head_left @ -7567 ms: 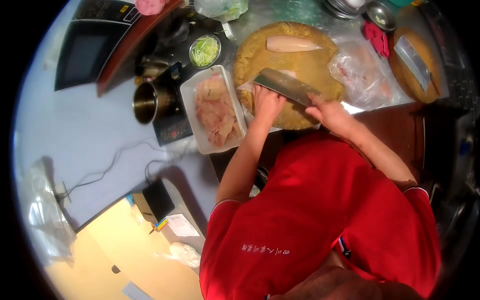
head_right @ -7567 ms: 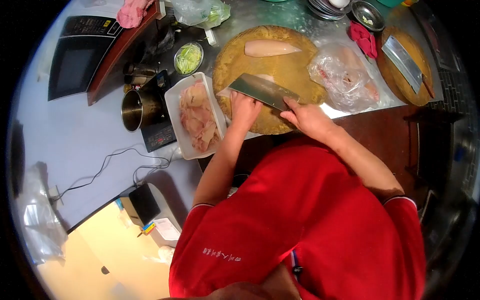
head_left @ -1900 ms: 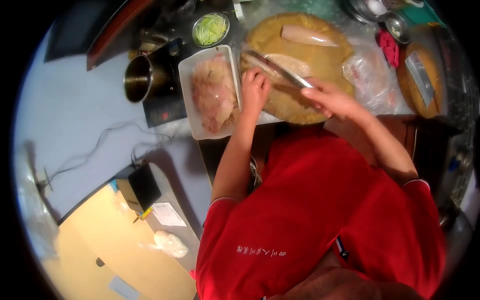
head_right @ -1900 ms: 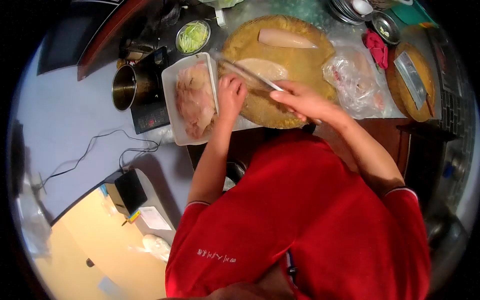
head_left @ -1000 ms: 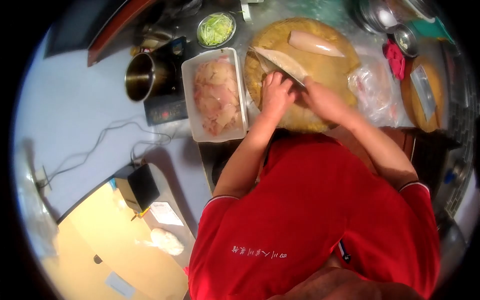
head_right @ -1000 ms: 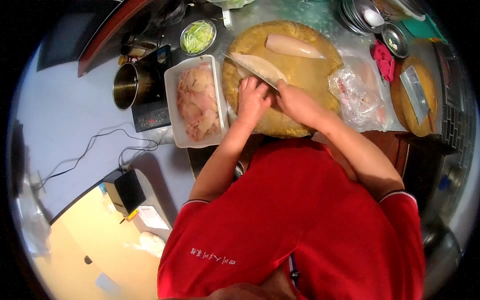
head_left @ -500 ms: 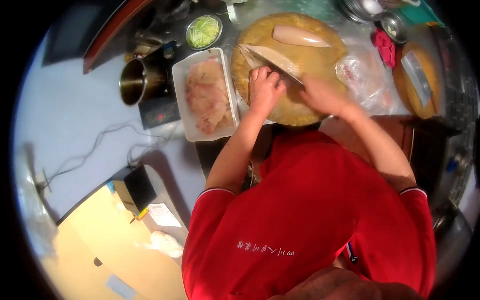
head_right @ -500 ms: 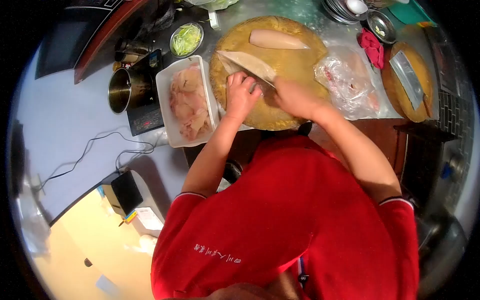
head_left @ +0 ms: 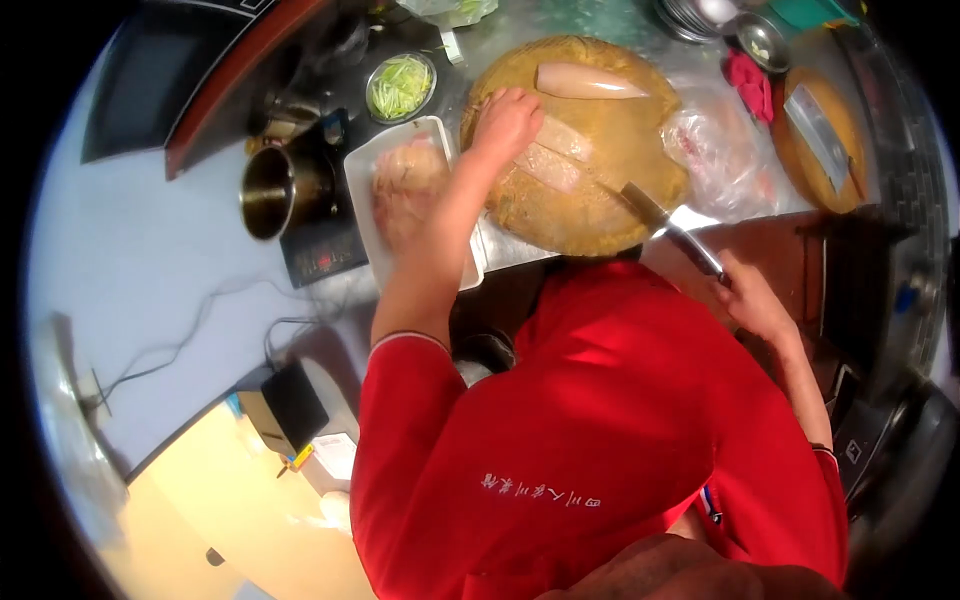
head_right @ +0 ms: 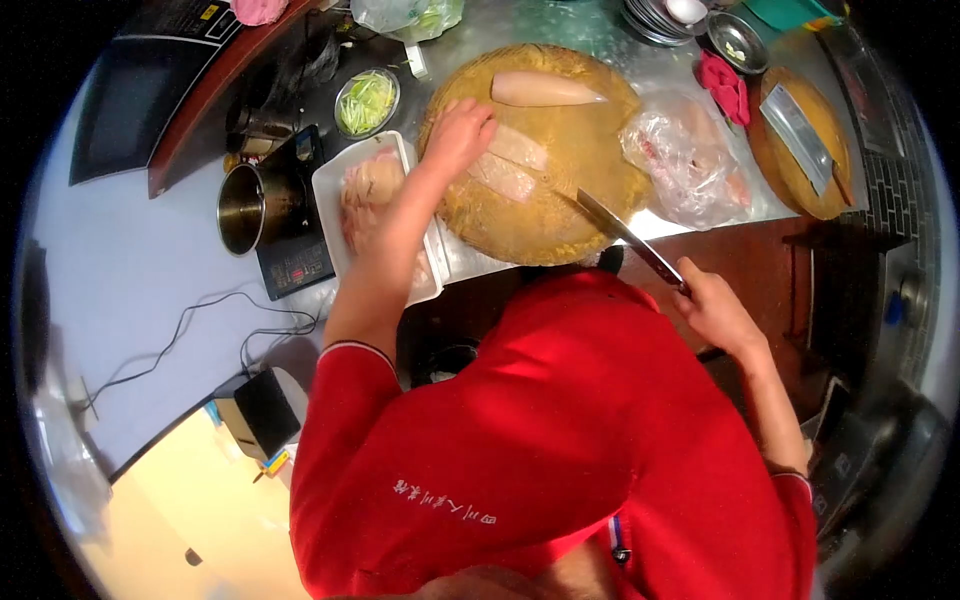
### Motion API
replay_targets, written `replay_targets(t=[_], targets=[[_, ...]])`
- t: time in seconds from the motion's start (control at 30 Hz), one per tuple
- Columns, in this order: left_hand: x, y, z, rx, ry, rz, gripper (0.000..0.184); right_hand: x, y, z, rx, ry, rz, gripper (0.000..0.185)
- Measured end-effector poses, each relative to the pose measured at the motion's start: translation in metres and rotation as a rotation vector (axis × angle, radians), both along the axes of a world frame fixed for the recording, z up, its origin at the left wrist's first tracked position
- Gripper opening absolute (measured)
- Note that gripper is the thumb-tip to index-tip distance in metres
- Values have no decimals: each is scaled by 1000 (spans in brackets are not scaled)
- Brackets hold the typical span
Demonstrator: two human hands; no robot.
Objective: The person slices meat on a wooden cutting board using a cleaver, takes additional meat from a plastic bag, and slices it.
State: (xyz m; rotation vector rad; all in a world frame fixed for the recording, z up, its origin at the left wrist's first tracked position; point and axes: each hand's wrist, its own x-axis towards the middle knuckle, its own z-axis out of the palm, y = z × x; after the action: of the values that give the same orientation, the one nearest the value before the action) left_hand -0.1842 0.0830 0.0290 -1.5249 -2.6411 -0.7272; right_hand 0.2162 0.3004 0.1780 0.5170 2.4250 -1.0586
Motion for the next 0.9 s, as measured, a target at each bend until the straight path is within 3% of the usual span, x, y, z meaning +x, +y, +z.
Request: replay_targets(t=[0.2,0.33,0.43,0.7,0.9], targets=[[5,-9,-10,-161,-72,-29,20,-21,-50,-10,-163,123,-40,18],[32,-34,-12,-153,-88,1,20,-35,-62,-20,-85,162,-19,20],[66,-55,6,-172,-129,133,19,-41,-66,-5,-41,93,-181,22],[77,-93,0,106,-269,331,15,-67,-90,-12,-191,30,-349,27],[98,-121,19,153,-276,195,23,-90,-112,-23,-110,94,-222,28]])
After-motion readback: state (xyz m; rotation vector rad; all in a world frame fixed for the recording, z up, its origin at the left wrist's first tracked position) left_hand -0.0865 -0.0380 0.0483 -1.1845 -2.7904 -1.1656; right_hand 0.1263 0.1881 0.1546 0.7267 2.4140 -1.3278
